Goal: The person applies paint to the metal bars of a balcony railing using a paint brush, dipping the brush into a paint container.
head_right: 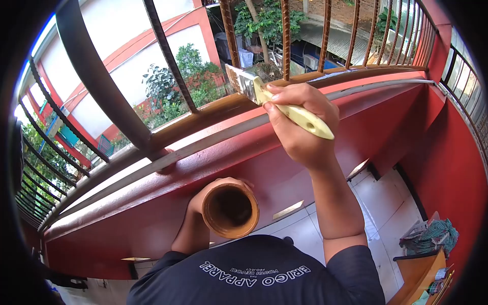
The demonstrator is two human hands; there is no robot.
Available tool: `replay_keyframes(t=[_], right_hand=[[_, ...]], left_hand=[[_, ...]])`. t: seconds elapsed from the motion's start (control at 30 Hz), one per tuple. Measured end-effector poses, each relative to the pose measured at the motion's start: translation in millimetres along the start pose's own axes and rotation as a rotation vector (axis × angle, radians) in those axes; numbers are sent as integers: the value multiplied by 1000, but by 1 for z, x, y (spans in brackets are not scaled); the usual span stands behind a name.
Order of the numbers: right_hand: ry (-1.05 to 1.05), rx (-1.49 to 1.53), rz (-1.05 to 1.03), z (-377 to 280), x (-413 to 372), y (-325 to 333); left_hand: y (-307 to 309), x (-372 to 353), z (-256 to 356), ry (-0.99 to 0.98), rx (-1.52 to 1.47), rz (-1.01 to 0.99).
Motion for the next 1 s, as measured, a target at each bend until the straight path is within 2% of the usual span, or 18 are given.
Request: replay_keyframes(t=[0.13, 0.23, 0.27, 0.37, 0.43, 0.5, 0.6, 0.7, 0.77, 0.83, 1.0], right_hand=[[-79, -23, 38, 21, 1, 19], [-64, -55, 85, 28, 1, 39], [-140, 2, 138, 33, -2, 47], [-110, 178, 138, 24, -7, 36], [-41, 64, 17, 16, -9, 13], [-121, 9, 19, 33, -8, 18], [-136, 88, 175, 43, -6, 40], [-20, -127, 159, 23, -5, 31], [-45, -74, 61, 12, -10, 6], [152, -188, -19, -18, -12, -10], [-43, 85, 41, 12, -9, 8]], left_hand=[[-1, 0, 5, 0, -22, 9], [-3, 3, 9, 7, 48, -21], [-4, 2, 10, 0, 49, -24], [-4, 4, 13, -33, 67, -37], [-6, 4, 14, -48, 82, -48], [-6, 3, 11, -35, 67, -52], [-4, 1, 7, -22, 62, -54], [-4, 0, 2, 23, 37, -44], [-5, 0, 2, 9, 43, -44], [-2, 0, 3, -42, 69, -42], [0, -3, 1, -12, 13, 6]])
Point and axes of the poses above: each hand's wrist, its own x-axis towards the middle knuckle, its own y-axis out of the back of the hand, z = x × y, the point moved 9 cm from there along x, towards the middle knuckle, and after that the axes turned 2 degrees about z, right-handed, at the moved point
